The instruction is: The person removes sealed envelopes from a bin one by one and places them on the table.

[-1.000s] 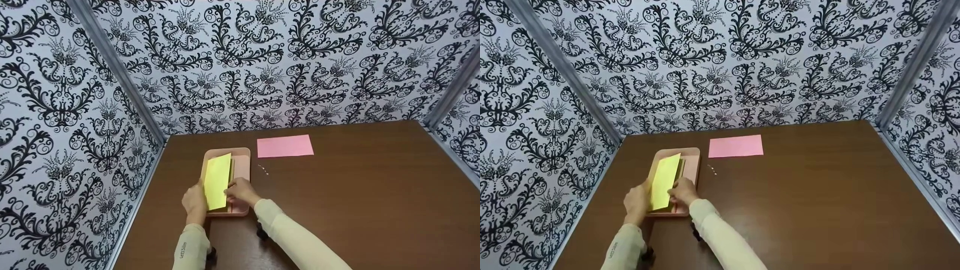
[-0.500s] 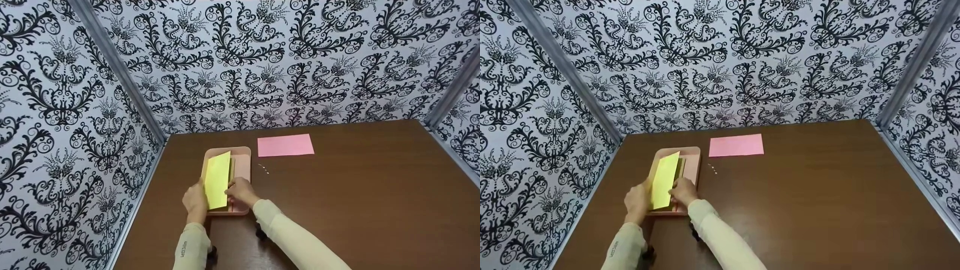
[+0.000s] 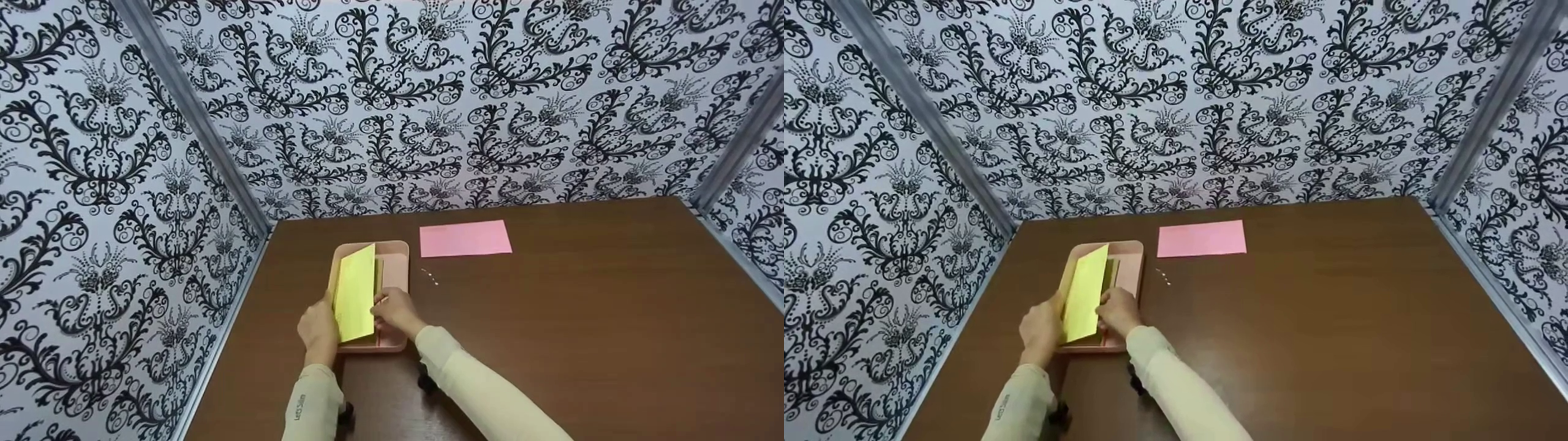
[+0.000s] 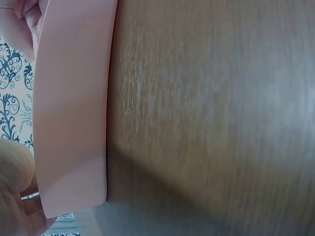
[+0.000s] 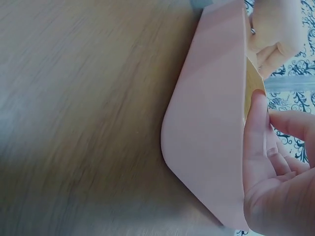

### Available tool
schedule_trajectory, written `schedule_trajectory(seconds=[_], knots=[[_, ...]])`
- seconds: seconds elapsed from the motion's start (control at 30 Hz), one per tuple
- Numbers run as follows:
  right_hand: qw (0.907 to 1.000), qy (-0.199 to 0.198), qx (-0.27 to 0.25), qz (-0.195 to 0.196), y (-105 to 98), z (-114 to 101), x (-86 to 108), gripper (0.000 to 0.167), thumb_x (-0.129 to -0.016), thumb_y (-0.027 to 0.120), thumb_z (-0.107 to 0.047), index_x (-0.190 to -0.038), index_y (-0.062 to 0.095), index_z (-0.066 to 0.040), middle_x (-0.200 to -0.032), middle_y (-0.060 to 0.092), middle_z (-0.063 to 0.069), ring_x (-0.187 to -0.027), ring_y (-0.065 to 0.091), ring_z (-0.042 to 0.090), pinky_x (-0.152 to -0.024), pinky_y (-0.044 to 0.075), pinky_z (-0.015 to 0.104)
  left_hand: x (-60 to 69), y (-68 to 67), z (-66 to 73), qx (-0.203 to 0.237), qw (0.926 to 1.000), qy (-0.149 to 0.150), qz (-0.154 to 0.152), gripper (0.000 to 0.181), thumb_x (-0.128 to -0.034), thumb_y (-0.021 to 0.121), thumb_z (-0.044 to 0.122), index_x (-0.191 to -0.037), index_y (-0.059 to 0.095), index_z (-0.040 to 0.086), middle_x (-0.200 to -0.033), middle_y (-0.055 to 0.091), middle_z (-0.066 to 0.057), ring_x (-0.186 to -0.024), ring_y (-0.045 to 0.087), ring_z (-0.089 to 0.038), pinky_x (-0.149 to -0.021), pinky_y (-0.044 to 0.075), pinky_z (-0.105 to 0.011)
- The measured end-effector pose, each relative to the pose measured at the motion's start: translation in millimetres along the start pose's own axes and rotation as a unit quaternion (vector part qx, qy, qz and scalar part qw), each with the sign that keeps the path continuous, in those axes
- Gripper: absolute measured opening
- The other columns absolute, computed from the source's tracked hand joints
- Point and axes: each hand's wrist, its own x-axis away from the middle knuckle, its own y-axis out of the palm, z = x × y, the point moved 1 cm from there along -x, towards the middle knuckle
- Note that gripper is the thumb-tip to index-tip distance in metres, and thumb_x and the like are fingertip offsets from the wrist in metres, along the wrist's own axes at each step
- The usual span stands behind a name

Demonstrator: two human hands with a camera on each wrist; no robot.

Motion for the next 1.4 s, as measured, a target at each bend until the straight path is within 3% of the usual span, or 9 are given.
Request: schedule_trajectory(seconds=[0.13, 0.23, 0.33, 0.43, 0.63, 0.87, 1.1, 1.2, 1.4], knots=[[0.9998, -0.01, 0.006, 0.014, -4, 0, 0.4, 0.014, -0.08, 0.061, 0.006, -0.094, 0.061, 0.006, -0.068, 0.063, 0.008, -0.05, 0.06, 0.011, -0.048, 0.054, 0.024, -0.3, 0.1, 0.0, 0.007, 0.9999, -0.004, 0.01, 0.037, -0.0969, 0.053, 0.002, -0.126, 0.069, 0.019, -0.084, 0.075, -0.021, -0.069, 0.071, -0.039, -0.054, 0.054, -0.049], [0.9975, -0.026, 0.056, 0.035, -7, 0, 0.7, 0.011, -0.079, 0.062, 0.004, -0.09, 0.063, 0.004, -0.068, 0.065, 0.007, -0.051, 0.062, 0.011, -0.049, 0.053, 0.024, -0.8, 0.7, 0.0, 0.01, 0.9997, -0.005, 0.022, 0.032, -0.0982, 0.052, 0.006, -0.12, 0.071, 0.018, -0.083, 0.074, -0.021, -0.069, 0.07, -0.041, -0.053, 0.053, -0.051], [0.9896, -0.044, 0.121, 0.063, -11, 0, 1.7, 0.004, -0.079, 0.065, 0.001, -0.083, 0.064, 0.0, -0.071, 0.069, 0.007, -0.051, 0.062, 0.01, -0.051, 0.051, 0.022, -0.4, 1.1, -0.4, 0.012, 0.9996, -0.007, 0.023, 0.031, -0.0983, 0.051, 0.007, -0.119, 0.071, 0.019, -0.084, 0.074, -0.021, -0.07, 0.07, -0.042, -0.054, 0.053, -0.052], [0.9834, -0.054, 0.153, 0.08, -14, -1, 2.7, 0.004, -0.079, 0.065, 0.002, -0.079, 0.063, -0.002, -0.07, 0.07, 0.008, -0.048, 0.058, 0.008, -0.05, 0.048, 0.021, -0.5, 2.2, -0.8, 0.014, 0.9997, -0.005, 0.019, 0.033, -0.0976, 0.051, 0.007, -0.121, 0.07, 0.02, -0.086, 0.075, -0.021, -0.071, 0.07, -0.042, -0.054, 0.053, -0.052], [0.985, -0.054, 0.144, 0.078, -21, 0, 4.0, 0.005, -0.08, 0.063, 0.004, -0.081, 0.063, -0.001, -0.063, 0.067, 0.005, -0.043, 0.055, 0.006, -0.045, 0.045, 0.019, -1.8, 2.8, -1.5, 0.011, 0.9999, -0.005, 0.005, 0.033, -0.0966, 0.052, 0.007, -0.12, 0.07, 0.019, -0.087, 0.075, -0.02, -0.073, 0.07, -0.042, -0.055, 0.053, -0.052], [0.9826, -0.076, 0.143, 0.091, -28, 2, 6.3, 0.004, -0.079, 0.063, 0.001, -0.082, 0.065, 0.001, -0.069, 0.07, 0.008, -0.049, 0.058, 0.007, -0.048, 0.047, 0.019, -0.8, 0.2, -1.2, 0.008, 0.9999, -0.007, -0.006, 0.036, -0.0985, 0.05, 0.006, -0.128, 0.068, 0.018, -0.089, 0.074, -0.024, -0.075, 0.071, -0.042, -0.058, 0.054, -0.052], [0.9885, -0.083, 0.1, 0.077, -31, 3, 10.9, 0.006, -0.082, 0.061, 0.001, -0.087, 0.065, 0.003, -0.07, 0.069, 0.008, -0.063, 0.072, 0.036, -0.047, 0.051, 0.023, -0.8, -1.4, -1.2, 0.009, 0.9999, -0.001, -0.01, 0.037, -0.0984, 0.051, 0.005, -0.13, 0.066, 0.016, -0.088, 0.074, -0.022, -0.073, 0.071, -0.04, -0.058, 0.054, -0.051], [0.9878, -0.095, 0.094, 0.079, -32, 4, 12.5, 0.006, -0.082, 0.062, 0.001, -0.087, 0.064, 0.004, -0.072, 0.07, 0.009, -0.063, 0.071, 0.036, -0.047, 0.051, 0.023, -1.3, -1.5, -0.6, 0.012, 0.9998, -0.006, -0.013, 0.036, -0.098, 0.052, 0.004, -0.128, 0.068, 0.016, -0.089, 0.075, -0.022, -0.075, 0.071, -0.04, -0.059, 0.054, -0.051], [0.9885, -0.106, 0.067, 0.085, -36, 6, 16.2, 0.007, -0.083, 0.062, 0.001, -0.089, 0.064, 0.004, -0.078, 0.072, 0.02, -0.069, 0.071, 0.044, -0.048, 0.05, 0.022, -2.8, -1.6, 0.8, 0.002, 0.9998, -0.013, -0.016, 0.024, -0.096, 0.053, 0.001, -0.109, 0.073, 0.005, -0.088, 0.074, -0.022, -0.077, 0.072, -0.039, -0.061, 0.055, -0.051]])
